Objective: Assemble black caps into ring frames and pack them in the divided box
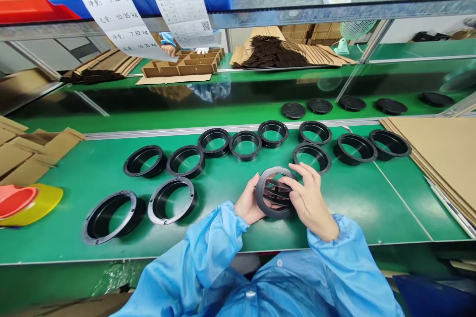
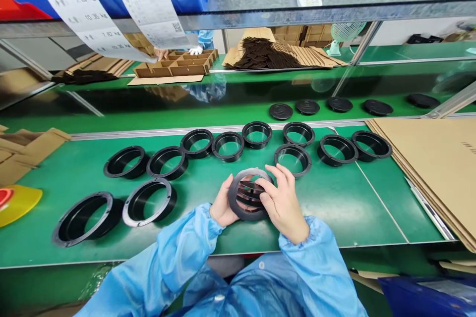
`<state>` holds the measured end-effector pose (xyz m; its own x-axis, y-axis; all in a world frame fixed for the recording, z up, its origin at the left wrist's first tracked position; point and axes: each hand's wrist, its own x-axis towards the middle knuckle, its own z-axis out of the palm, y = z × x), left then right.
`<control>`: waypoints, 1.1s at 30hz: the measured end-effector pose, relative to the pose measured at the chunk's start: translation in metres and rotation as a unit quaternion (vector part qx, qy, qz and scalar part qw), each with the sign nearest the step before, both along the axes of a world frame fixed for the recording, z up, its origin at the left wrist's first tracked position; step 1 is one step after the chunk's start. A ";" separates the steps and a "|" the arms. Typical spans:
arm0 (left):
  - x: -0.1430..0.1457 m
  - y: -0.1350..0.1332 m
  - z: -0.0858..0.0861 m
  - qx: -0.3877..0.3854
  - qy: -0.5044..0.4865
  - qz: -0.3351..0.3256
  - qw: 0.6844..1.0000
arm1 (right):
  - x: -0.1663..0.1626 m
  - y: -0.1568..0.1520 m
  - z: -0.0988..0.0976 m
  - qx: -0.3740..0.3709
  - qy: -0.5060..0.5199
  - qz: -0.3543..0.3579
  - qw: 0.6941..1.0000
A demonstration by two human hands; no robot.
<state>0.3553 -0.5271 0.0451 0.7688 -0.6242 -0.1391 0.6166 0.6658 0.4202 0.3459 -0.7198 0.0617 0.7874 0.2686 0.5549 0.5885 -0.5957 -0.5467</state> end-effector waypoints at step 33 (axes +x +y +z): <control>0.004 -0.003 0.016 -0.016 0.048 0.013 0.999 | -0.020 0.009 -0.005 0.196 0.123 0.024 0.972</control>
